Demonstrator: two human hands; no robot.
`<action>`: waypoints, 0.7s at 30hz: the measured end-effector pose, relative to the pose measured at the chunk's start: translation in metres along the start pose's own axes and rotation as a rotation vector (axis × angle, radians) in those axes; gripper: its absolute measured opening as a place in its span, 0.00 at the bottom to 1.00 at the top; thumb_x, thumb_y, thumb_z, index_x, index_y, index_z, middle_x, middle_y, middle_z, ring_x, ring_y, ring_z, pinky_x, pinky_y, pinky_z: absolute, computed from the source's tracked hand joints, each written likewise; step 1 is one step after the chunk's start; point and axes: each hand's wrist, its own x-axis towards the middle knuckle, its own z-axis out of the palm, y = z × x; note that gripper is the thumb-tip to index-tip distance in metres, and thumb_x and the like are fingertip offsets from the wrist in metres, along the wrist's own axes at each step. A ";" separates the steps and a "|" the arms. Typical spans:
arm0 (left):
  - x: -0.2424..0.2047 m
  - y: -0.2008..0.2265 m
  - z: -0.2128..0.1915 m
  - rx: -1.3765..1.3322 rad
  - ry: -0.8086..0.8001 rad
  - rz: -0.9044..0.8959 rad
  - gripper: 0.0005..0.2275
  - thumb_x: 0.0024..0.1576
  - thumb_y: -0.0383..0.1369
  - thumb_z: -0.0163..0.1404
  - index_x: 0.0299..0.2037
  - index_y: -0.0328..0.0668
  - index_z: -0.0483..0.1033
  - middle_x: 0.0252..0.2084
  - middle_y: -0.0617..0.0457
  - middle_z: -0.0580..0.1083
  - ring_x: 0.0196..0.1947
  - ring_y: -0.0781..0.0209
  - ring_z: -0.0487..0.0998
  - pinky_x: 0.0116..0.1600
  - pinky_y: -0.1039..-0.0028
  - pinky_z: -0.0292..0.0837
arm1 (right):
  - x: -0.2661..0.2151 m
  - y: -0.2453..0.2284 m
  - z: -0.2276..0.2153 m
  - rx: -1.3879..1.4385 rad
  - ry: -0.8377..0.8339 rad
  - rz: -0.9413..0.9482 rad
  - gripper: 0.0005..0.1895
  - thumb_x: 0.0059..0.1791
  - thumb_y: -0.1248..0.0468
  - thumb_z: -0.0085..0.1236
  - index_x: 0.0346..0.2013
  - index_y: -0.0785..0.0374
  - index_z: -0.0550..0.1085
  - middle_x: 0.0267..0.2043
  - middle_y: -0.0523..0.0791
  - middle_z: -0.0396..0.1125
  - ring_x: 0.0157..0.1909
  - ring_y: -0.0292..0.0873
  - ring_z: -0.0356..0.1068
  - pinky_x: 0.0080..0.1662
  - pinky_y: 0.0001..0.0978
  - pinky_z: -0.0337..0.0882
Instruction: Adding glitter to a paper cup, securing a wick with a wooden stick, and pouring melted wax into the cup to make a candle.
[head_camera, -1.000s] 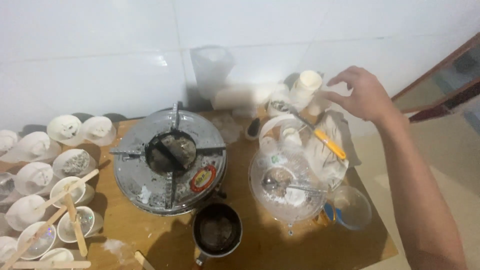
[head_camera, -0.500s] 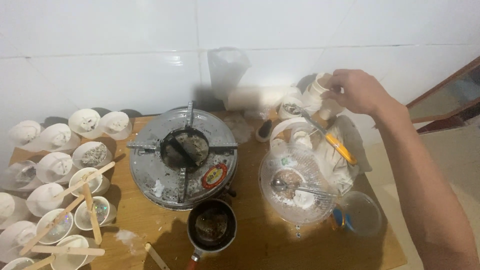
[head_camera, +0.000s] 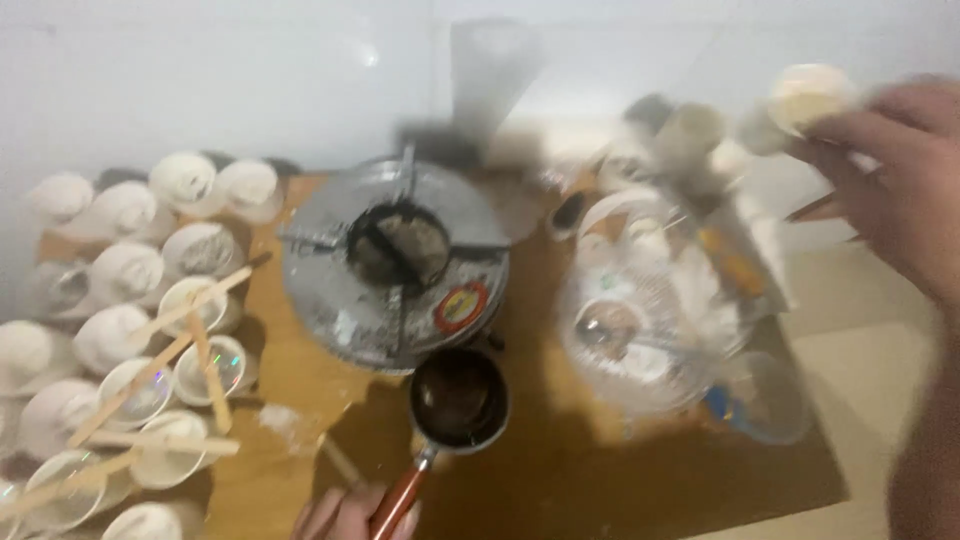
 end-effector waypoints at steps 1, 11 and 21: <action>0.002 0.001 -0.015 0.023 -0.020 -0.006 0.04 0.39 0.30 0.50 0.20 0.57 0.70 0.13 0.56 0.57 0.13 0.52 0.56 0.26 0.63 0.56 | -0.039 0.082 0.077 0.023 -0.020 0.005 0.03 0.68 0.69 0.66 0.51 0.66 0.83 0.33 0.52 0.63 0.39 0.49 0.64 0.40 0.36 0.62; 0.037 0.016 -0.071 -0.151 -0.288 0.058 0.07 0.58 0.35 0.52 0.38 0.40 0.75 0.34 0.52 0.76 0.26 0.52 0.71 0.35 0.66 0.66 | -0.135 -0.215 0.008 0.185 -0.195 -0.639 0.07 0.53 0.67 0.51 0.42 0.64 0.76 0.33 0.43 0.68 0.31 0.42 0.67 0.32 0.37 0.66; 0.020 -0.004 -0.085 -0.165 -0.347 0.064 0.08 0.61 0.35 0.48 0.42 0.38 0.74 0.34 0.52 0.75 0.29 0.53 0.72 0.39 0.66 0.65 | -0.151 -0.245 0.066 0.224 -0.115 -0.630 0.07 0.52 0.72 0.58 0.44 0.66 0.75 0.29 0.44 0.66 0.29 0.46 0.60 0.30 0.37 0.61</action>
